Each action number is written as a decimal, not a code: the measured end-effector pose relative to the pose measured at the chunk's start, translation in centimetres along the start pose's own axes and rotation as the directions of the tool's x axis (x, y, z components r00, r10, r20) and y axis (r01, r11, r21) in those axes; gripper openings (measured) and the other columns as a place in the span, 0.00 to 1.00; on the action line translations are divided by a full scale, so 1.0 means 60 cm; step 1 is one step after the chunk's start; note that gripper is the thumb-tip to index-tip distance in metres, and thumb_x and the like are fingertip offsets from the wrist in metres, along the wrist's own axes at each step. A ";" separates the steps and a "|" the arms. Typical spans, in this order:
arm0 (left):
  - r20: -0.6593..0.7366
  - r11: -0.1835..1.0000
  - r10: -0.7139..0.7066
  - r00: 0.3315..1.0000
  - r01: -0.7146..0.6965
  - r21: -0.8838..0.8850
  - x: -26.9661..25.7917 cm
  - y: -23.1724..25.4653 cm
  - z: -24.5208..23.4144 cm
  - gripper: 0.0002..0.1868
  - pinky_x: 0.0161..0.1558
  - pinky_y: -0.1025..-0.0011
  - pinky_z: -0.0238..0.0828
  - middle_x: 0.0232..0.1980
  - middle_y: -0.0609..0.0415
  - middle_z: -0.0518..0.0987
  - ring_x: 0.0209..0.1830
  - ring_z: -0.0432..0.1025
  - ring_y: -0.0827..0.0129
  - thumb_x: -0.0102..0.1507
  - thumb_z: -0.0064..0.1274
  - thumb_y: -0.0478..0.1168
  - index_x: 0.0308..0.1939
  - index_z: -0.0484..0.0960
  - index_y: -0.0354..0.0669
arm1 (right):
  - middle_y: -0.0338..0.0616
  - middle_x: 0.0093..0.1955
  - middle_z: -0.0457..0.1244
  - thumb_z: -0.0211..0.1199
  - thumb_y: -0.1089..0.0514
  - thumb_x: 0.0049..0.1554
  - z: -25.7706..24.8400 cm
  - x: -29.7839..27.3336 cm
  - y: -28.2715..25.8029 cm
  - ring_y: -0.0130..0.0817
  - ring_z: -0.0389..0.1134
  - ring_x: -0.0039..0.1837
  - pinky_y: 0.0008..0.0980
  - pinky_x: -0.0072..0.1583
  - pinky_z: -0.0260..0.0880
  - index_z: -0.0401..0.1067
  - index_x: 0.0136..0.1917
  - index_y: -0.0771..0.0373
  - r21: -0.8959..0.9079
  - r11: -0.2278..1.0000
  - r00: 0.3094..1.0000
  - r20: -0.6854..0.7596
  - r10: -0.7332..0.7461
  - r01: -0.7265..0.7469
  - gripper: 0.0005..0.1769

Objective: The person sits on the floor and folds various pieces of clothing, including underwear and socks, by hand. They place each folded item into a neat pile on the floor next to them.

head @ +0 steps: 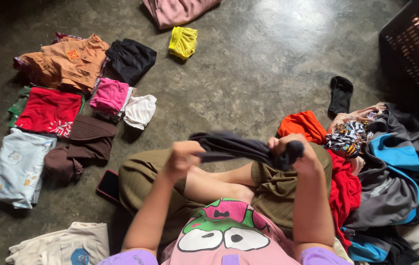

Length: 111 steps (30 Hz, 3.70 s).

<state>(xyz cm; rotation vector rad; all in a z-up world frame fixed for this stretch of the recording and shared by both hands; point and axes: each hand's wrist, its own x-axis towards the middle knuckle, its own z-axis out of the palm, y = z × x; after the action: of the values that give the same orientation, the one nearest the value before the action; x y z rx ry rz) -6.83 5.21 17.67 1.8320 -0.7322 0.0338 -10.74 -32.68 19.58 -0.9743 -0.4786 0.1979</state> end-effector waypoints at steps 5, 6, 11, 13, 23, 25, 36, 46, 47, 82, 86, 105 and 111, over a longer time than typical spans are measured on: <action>-0.440 0.916 -0.116 0.891 -0.075 -0.393 0.023 -0.003 -0.046 0.18 0.61 0.56 0.68 0.48 0.48 0.80 0.53 0.75 0.60 0.72 0.50 0.51 0.43 0.82 0.38 | 0.42 0.37 0.64 0.64 0.49 0.52 -0.016 -0.018 0.041 0.30 0.63 0.42 0.31 0.47 0.63 0.74 0.41 0.73 -0.094 0.888 0.891 -0.114 0.440 -0.450 0.20; -0.423 0.879 -0.214 0.880 -0.015 -0.476 0.027 -0.008 -0.044 0.17 0.61 0.53 0.66 0.47 0.49 0.81 0.52 0.75 0.60 0.71 0.51 0.50 0.43 0.83 0.38 | 0.41 0.40 0.64 0.65 0.51 0.53 -0.018 -0.018 0.063 0.29 0.63 0.44 0.30 0.48 0.63 0.73 0.43 0.71 -0.086 0.931 0.933 -0.093 0.346 -0.354 0.18; -0.131 0.700 -0.419 0.899 0.227 -0.677 0.012 -0.014 -0.062 0.14 0.61 0.40 0.53 0.43 0.52 0.81 0.49 0.75 0.62 0.66 0.54 0.48 0.41 0.84 0.41 | 0.38 0.39 0.64 0.61 0.47 0.68 -0.076 -0.003 0.101 0.29 0.65 0.40 0.36 0.50 0.71 0.71 0.54 0.62 0.261 0.957 0.767 -0.638 0.071 0.129 0.15; 0.129 0.686 -0.430 0.894 0.416 -0.597 0.000 -0.006 -0.084 0.13 0.61 0.35 0.48 0.41 0.53 0.81 0.47 0.74 0.63 0.64 0.55 0.47 0.41 0.85 0.42 | 0.36 0.44 0.64 0.63 0.50 0.66 -0.096 0.005 0.095 0.26 0.64 0.42 0.33 0.44 0.70 0.70 0.54 0.59 0.087 0.994 0.558 -0.829 0.037 0.064 0.11; -0.058 0.551 -0.242 0.969 0.186 0.814 0.027 0.015 -0.133 0.08 0.69 0.19 0.21 0.42 0.57 0.78 0.53 0.73 0.64 0.59 0.56 0.45 0.38 0.86 0.49 | 0.38 0.42 0.62 0.67 0.49 0.55 -0.014 -0.006 0.000 0.32 0.62 0.48 0.41 0.49 0.59 0.77 0.49 0.56 -0.786 0.438 0.873 -0.251 0.419 -0.436 0.12; -0.126 0.500 -0.193 0.973 0.208 0.840 0.034 0.017 -0.137 0.08 0.71 0.20 0.22 0.42 0.57 0.78 0.53 0.73 0.64 0.59 0.57 0.45 0.39 0.86 0.49 | 0.36 0.44 0.66 0.70 0.44 0.52 0.033 0.011 0.007 0.31 0.66 0.56 0.47 0.58 0.55 0.81 0.42 0.49 -0.948 -0.238 0.851 -0.297 0.433 -0.209 0.09; -0.307 0.878 0.091 0.947 -0.222 -0.425 0.015 0.076 -0.191 0.06 0.63 0.57 0.72 0.38 0.57 0.83 0.39 0.78 0.71 0.65 0.58 0.38 0.39 0.84 0.38 | 0.42 0.54 0.62 0.62 0.66 0.55 -0.007 0.052 -0.037 0.38 0.67 0.58 0.40 0.64 0.63 0.71 0.56 0.60 -0.889 0.455 0.957 -0.171 -0.235 -0.047 0.14; -0.135 0.724 -0.106 0.985 0.170 0.668 0.055 0.116 -0.193 0.07 0.57 0.58 0.61 0.42 0.54 0.85 0.41 0.77 0.61 0.61 0.65 0.43 0.38 0.88 0.45 | 0.47 0.40 0.64 0.59 0.63 0.59 -0.027 0.042 -0.101 0.38 0.70 0.52 0.35 0.57 0.68 0.72 0.43 0.67 -0.041 0.972 0.972 -0.045 0.230 -0.232 0.05; -0.166 0.686 -0.042 0.985 0.149 0.713 0.057 0.109 -0.191 0.07 0.60 0.55 0.58 0.45 0.54 0.85 0.45 0.78 0.61 0.61 0.65 0.42 0.38 0.87 0.45 | 0.45 0.40 0.63 0.58 0.62 0.58 -0.021 0.050 -0.105 0.36 0.68 0.50 0.38 0.55 0.68 0.72 0.45 0.66 -0.355 0.875 0.944 -0.102 0.312 -0.328 0.05; -0.310 0.988 0.132 0.942 -0.150 -0.034 0.023 0.103 -0.254 0.08 0.59 0.61 0.72 0.30 0.52 0.74 0.41 0.73 0.63 0.55 0.52 0.37 0.26 0.73 0.35 | 0.32 0.38 0.64 0.67 0.56 0.45 0.064 0.030 -0.214 0.38 0.65 0.52 0.47 0.75 0.42 0.71 0.38 0.56 -0.913 0.279 0.936 0.222 -0.273 0.297 0.07; -0.277 0.986 0.165 0.947 -0.168 0.010 0.044 0.137 -0.250 0.08 0.50 0.66 0.73 0.31 0.50 0.76 0.38 0.75 0.63 0.57 0.56 0.34 0.27 0.74 0.34 | 0.37 0.45 0.65 0.70 0.64 0.51 0.024 0.018 -0.213 0.31 0.68 0.55 0.37 0.70 0.53 0.70 0.44 0.62 -0.808 0.588 0.981 -0.100 -0.165 0.017 0.10; -0.138 0.946 -0.138 0.981 0.171 0.274 0.203 -0.371 -0.023 0.12 0.42 0.66 0.78 0.37 0.49 0.84 0.37 0.81 0.60 0.50 0.66 0.30 0.37 0.88 0.41 | 0.46 0.39 0.69 0.62 0.76 0.45 -0.347 0.153 0.198 0.32 0.70 0.41 0.30 0.45 0.69 0.79 0.44 0.65 -0.902 0.278 0.919 -0.374 -0.120 -0.331 0.15; 0.021 0.678 -0.190 0.982 0.116 0.725 0.111 -0.410 0.020 0.09 0.42 0.57 0.76 0.37 0.52 0.84 0.42 0.79 0.54 0.50 0.64 0.32 0.30 0.89 0.54 | 0.49 0.41 0.69 0.63 0.74 0.41 -0.302 0.081 0.249 0.48 0.70 0.48 0.40 0.52 0.71 0.79 0.40 0.61 -0.995 -0.044 0.995 -0.094 -0.020 -0.095 0.14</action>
<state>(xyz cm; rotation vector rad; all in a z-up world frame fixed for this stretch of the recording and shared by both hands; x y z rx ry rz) 10.34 6.02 -1.20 2.6776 -0.6722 0.1456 2.85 -36.10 0.15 -2.5574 -0.4835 -0.2559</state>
